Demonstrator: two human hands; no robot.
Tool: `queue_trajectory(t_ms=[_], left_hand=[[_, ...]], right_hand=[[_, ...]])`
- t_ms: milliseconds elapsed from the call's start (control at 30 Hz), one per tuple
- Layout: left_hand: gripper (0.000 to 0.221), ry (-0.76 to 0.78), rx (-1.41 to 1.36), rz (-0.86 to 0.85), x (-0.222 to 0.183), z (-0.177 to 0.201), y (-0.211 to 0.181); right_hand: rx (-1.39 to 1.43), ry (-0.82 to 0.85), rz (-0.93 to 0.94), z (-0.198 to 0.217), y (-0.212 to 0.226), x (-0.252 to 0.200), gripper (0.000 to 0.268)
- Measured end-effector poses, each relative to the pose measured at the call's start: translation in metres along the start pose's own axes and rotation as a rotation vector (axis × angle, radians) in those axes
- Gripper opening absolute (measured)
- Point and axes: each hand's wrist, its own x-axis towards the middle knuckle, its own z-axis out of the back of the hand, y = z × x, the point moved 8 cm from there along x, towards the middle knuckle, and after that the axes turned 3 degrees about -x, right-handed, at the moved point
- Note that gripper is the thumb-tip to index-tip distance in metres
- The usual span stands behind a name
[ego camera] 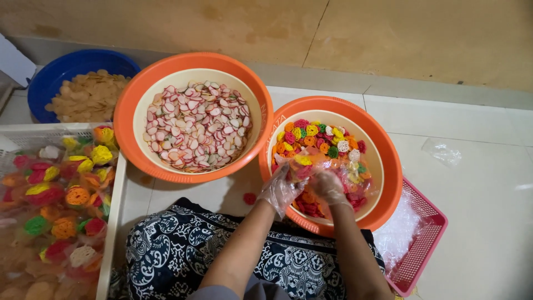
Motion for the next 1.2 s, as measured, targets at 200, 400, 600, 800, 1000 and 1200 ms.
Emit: queue_trajectory(t_ms=[200,400,600,800,1000,1200], left_hand=[[0.03,-0.066,0.02,0.017,0.013,0.021,0.004],[0.031,-0.1,0.01,0.0,0.027,0.043,0.008],[0.022,-0.01,-0.137,-0.008,0.0,0.015,0.008],[0.013,0.156,-0.391,0.122,0.012,0.016,0.016],[0.031,0.119,-0.189,0.063,-0.005,-0.012,0.009],[0.022,0.001,-0.073,-0.003,0.002,0.004,0.005]], right_hand=[[-0.492,0.037,0.325,-0.024,0.031,-0.048,0.025],[-0.364,-0.064,0.274,-0.032,0.0,-0.019,0.026],[0.049,-0.212,-0.043,0.18,0.074,-0.093,0.027],[0.768,-0.477,0.14,0.327,0.182,-0.187,0.012],[0.085,-0.679,0.466,0.295,0.183,-0.175,0.014],[0.388,-0.56,0.466,0.3,0.189,-0.186,0.021]])
